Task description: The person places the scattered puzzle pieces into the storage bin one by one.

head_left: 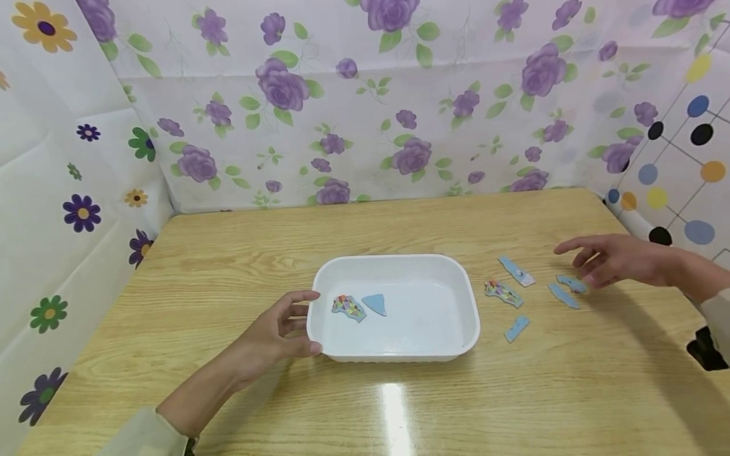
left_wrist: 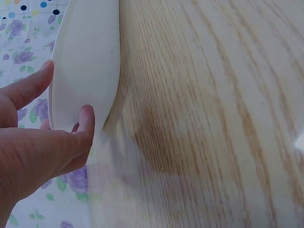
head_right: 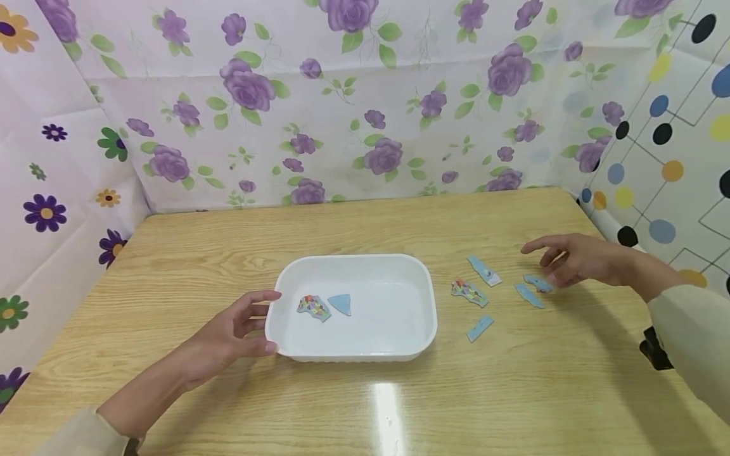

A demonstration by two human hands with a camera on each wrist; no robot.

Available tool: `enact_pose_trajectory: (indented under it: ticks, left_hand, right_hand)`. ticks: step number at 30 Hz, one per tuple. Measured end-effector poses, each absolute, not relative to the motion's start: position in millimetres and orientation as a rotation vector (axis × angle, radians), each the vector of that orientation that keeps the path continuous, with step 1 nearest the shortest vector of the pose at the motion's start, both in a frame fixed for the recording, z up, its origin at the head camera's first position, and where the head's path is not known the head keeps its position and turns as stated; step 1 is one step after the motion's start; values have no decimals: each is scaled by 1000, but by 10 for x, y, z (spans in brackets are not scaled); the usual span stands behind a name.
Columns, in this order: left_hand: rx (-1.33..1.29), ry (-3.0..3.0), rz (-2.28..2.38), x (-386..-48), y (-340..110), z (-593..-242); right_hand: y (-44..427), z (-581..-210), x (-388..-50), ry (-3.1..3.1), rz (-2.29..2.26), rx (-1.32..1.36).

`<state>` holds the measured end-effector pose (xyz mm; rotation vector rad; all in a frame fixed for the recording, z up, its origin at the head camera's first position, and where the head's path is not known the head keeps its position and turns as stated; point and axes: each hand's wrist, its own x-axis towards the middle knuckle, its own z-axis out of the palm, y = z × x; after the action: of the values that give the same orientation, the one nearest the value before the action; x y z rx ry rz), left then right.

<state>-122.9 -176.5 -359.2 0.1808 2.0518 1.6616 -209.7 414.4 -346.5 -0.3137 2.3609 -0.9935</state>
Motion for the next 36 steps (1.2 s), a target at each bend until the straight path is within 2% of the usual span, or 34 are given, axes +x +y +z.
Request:
enact_pose_trajectory:
  ticks: [11, 20, 30, 36]
  left_hand:
    - [191, 2043, 1668, -1235, -1767, -3595]
    - [189, 2045, 1673, -1234, -1772, -3605]
    - [190, 2040, 1675, -1233, -1782, -3618]
    - [190, 2032, 1676, -1235, -1789, -3621]
  right_hand:
    - [4218, -3692, -2057, 2467, -925, -493]
    - [4246, -3829, -2006, 2618, -808, -462]
    - [4251, -3956, -1997, 2726, -839, -591]
    - [4260, -3987, -2004, 2755, -854, -579]
